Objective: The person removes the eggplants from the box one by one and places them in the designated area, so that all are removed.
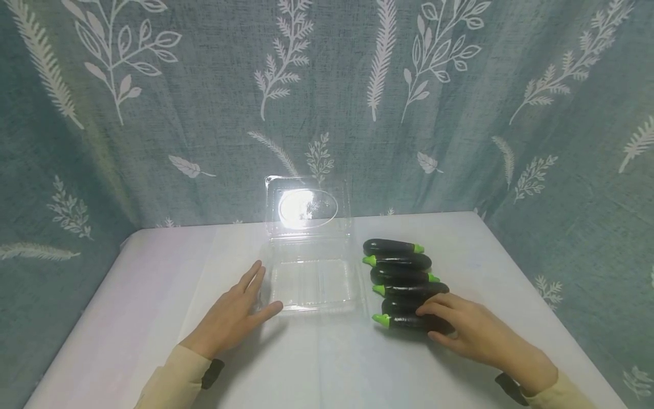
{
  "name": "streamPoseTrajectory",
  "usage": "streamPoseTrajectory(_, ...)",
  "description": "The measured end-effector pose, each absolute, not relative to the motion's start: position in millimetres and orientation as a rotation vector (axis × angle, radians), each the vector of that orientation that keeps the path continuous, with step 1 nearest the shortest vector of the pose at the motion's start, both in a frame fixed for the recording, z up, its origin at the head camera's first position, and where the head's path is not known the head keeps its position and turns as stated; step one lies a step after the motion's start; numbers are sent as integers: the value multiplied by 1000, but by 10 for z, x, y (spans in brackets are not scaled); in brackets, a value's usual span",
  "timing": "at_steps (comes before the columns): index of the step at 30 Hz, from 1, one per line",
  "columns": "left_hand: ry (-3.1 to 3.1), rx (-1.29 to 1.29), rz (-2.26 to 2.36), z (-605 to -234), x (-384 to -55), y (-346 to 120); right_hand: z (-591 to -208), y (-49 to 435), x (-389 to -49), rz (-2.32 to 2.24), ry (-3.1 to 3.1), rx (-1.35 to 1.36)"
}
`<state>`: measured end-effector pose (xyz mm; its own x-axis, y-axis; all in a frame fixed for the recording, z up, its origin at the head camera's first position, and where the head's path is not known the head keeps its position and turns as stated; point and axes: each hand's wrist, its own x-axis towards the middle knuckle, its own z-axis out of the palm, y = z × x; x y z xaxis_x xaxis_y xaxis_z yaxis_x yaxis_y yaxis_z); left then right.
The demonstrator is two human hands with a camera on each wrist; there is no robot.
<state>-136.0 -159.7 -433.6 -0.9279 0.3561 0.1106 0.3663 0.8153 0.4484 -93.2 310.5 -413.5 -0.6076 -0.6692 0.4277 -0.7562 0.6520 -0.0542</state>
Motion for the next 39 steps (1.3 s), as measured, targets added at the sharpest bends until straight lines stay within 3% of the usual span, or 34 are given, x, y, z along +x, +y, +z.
streamPoseTrajectory(14, -2971, -593, -729, -4330, -1337, -1596, -4253, 3136, -918, 273, -2527, 1097)
streamPoseTrajectory(39, -2882, -639, -540, -4298, -1064, -1563, -3960, 3309, -1158, 360, -2547, 816)
